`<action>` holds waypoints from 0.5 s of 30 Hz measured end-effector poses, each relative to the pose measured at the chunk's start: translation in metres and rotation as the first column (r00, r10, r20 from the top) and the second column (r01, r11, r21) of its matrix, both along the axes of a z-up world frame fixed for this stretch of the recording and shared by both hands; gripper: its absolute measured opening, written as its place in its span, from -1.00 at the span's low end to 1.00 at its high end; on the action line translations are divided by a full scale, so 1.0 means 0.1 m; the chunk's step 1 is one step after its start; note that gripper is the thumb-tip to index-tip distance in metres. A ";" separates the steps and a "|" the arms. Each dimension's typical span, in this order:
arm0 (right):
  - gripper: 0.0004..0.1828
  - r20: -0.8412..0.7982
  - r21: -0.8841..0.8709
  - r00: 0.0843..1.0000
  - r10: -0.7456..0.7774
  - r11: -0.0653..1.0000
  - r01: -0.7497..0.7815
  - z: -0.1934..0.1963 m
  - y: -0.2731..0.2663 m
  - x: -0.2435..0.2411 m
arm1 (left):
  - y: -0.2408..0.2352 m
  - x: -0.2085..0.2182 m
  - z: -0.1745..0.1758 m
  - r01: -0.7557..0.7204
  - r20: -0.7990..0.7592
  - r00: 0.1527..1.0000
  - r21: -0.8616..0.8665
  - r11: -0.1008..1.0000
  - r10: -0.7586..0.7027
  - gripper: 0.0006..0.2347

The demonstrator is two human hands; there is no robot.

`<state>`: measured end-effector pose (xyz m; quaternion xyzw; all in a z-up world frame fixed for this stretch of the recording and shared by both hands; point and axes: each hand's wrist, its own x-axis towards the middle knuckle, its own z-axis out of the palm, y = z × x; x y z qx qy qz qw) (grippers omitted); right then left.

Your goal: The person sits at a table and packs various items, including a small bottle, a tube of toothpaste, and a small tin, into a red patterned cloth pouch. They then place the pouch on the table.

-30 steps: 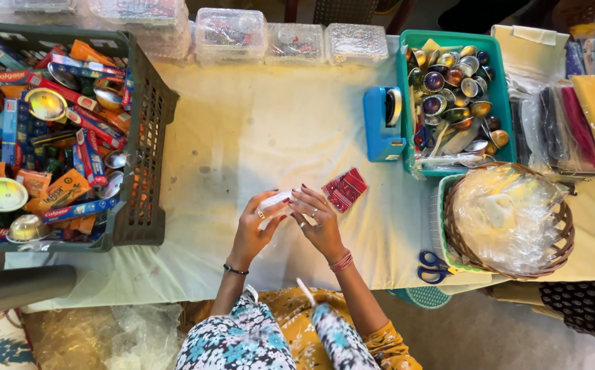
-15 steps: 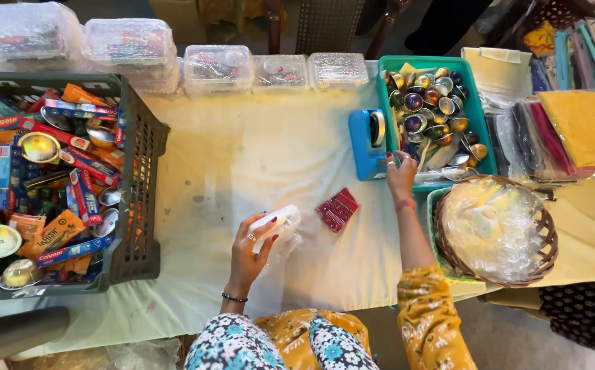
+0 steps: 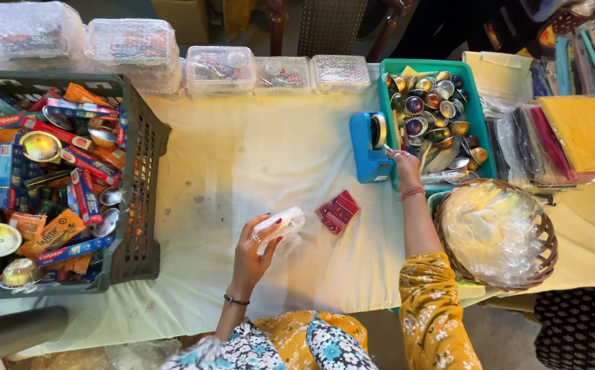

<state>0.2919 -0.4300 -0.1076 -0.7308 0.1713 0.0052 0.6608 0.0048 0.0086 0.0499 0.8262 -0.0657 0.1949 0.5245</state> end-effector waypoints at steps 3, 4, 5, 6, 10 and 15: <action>-0.84 0.083 0.043 0.996 -0.031 0.999 0.027 0.21 0.07 -0.08 | 0.00 0.00 -0.02 -0.008 -0.016 1.000 0.017 1.000 0.008 -0.62; -0.84 0.080 0.043 0.996 -0.032 0.999 0.029 0.31 0.13 -0.15 | 0.00 0.00 -0.02 -0.006 -0.019 1.000 0.017 1.000 0.007 -0.62; -0.85 0.068 -0.173 0.997 -0.041 0.984 0.053 0.41 0.20 -0.21 | 0.00 -0.01 -0.02 -0.007 -0.018 1.000 0.016 1.000 0.007 -0.62; -0.85 0.057 -0.381 0.997 -0.053 0.922 0.071 0.51 0.27 -0.27 | 0.00 -0.01 -0.03 -0.007 -0.018 1.000 0.015 1.000 0.007 -0.62; -0.83 -0.070 -0.100 0.997 -0.033 0.995 0.026 0.23 0.13 -0.30 | 0.01 -0.02 0.03 0.002 0.019 1.000 0.009 1.000 -0.002 -0.62; -0.88 -0.180 0.135 0.978 -0.103 0.983 0.128 0.15 0.11 -0.51 | -0.02 -0.03 -0.04 -0.015 0.014 1.000 0.044 0.999 0.015 -0.63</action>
